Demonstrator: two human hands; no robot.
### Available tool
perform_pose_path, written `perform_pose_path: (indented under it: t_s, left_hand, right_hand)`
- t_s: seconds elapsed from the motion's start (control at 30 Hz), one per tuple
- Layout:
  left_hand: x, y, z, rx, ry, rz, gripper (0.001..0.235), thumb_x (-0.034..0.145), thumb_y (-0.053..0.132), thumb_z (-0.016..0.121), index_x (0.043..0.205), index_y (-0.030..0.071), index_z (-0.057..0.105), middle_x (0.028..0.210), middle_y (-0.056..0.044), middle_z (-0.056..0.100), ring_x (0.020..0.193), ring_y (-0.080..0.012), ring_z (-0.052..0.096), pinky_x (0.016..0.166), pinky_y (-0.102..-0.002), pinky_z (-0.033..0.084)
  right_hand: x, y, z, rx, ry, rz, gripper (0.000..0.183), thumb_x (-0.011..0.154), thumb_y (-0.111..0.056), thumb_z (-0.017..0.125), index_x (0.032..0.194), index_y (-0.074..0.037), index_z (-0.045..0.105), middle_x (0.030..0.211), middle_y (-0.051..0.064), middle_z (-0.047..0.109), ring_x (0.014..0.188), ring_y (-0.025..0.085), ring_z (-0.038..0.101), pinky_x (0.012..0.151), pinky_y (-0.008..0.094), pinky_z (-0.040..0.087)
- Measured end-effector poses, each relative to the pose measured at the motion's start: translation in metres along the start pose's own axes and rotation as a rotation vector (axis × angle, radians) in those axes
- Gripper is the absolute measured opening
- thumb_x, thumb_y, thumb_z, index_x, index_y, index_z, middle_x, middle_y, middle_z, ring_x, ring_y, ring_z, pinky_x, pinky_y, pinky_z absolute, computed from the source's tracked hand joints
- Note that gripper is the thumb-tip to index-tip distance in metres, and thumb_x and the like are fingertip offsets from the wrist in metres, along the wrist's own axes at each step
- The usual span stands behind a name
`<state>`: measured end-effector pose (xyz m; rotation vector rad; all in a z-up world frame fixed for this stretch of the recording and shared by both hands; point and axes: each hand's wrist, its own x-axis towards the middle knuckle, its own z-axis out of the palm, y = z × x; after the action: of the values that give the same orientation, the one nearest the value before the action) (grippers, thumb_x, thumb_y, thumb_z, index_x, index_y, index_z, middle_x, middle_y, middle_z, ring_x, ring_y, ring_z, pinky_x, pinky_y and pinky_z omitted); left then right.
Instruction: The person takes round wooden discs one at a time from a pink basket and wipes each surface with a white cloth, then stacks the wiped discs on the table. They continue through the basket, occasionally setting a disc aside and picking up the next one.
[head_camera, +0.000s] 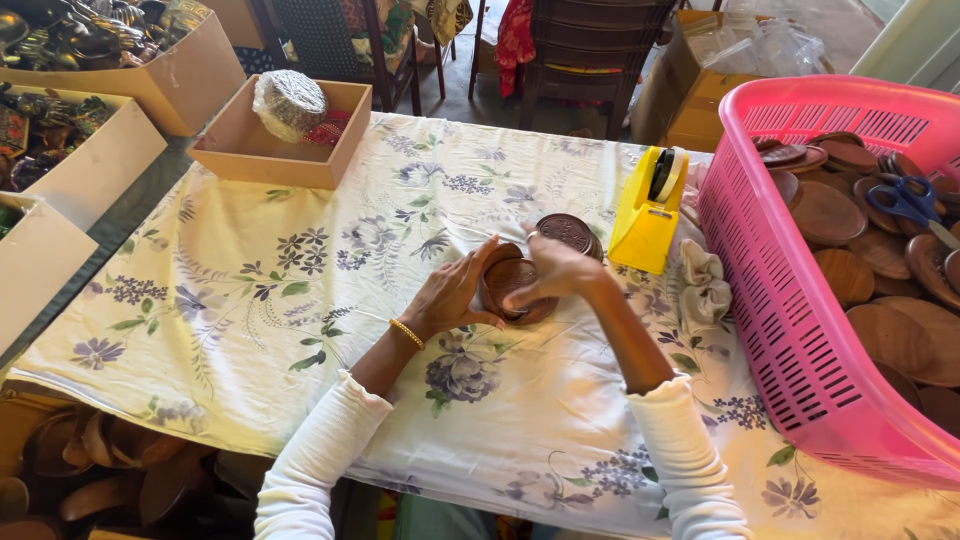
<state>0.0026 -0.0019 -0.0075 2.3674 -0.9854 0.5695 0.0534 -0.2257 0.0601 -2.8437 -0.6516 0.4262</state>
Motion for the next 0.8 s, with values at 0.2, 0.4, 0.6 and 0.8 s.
perform_pose_path:
  t_s: [0.2,0.4,0.6,0.8]
  left_hand:
    - [0.000,0.000,0.001,-0.017,-0.008,-0.024,0.143,0.057,0.077,0.080,0.161,0.003,0.017,0.154,-0.019,0.047,0.134,-0.0366,0.056,0.108,-0.046,0.048]
    - [0.000,-0.001,0.002,0.044,-0.011,-0.017,0.141,0.056,0.079,0.079,0.160,0.002,0.020,0.155,-0.019,0.046,0.134,-0.0358,0.057,0.104,-0.047,0.049]
    - [0.000,-0.007,0.009,0.041,0.049,0.021,0.134,0.057,0.080,0.076,0.155,0.003,0.027,0.157,-0.022,0.047,0.124,-0.0365,0.063,0.104,-0.046,0.052]
    - [-0.001,-0.001,0.000,-0.012,0.012,-0.022,0.132,0.060,0.078,0.079,0.156,0.003,0.027,0.147,-0.021,0.052,0.126,-0.0381,0.063,0.103,-0.047,0.052]
  right_hand:
    - [-0.004,-0.026,0.011,-0.206,-0.072,0.023,0.138,0.058,-0.055,0.096,0.153,0.008,0.017,0.143,0.024,0.050,0.138,0.036,0.044,0.118,0.042,0.037]
    - [0.020,0.017,0.019,0.066,0.158,-0.206,0.141,0.048,-0.044,0.104,0.147,0.011,0.020,0.148,0.028,0.036,0.136,0.040,0.040,0.116,0.041,0.037]
    - [-0.016,0.021,-0.030,0.317,0.311,0.014,0.141,0.045,-0.040,0.098,0.155,0.004,0.022,0.143,0.025,0.047,0.133,0.037,0.052,0.117,0.036,0.043]
    - [0.031,0.086,0.010,0.194,0.454,0.125,0.142,0.051,-0.056,0.098,0.146,0.019,0.023,0.152,0.034,0.036,0.140,0.044,0.041,0.118,0.039,0.036]
